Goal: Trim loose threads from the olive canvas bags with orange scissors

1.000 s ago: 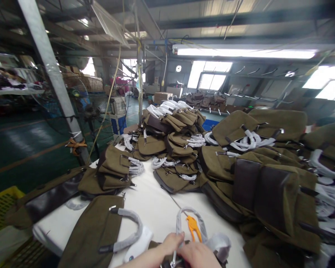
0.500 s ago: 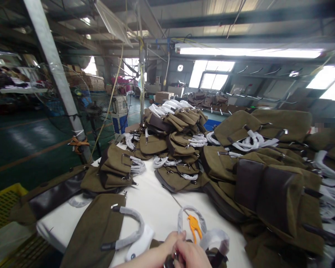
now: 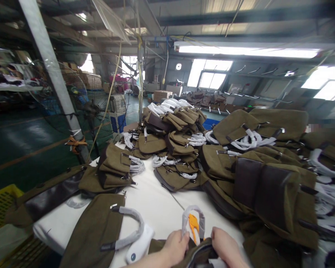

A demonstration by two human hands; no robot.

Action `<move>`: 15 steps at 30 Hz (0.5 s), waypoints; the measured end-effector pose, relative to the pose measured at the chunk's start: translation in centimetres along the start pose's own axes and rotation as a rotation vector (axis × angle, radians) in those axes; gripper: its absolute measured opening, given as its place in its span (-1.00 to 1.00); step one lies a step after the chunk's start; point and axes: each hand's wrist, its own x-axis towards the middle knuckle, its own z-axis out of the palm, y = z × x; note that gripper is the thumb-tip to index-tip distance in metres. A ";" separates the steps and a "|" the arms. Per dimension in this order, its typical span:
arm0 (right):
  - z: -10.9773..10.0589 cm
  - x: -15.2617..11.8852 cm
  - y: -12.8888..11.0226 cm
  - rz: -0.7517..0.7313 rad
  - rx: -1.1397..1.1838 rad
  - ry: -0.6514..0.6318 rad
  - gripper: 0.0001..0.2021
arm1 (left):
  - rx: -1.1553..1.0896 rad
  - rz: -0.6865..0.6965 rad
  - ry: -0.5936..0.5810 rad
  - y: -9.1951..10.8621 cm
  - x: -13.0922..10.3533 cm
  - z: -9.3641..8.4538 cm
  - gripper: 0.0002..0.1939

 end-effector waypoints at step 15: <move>-2.4 -6.1 -3.2 -0.597 0.405 -0.282 -0.72 | -0.247 -0.058 0.001 -1.1 1.1 -1.0 -0.23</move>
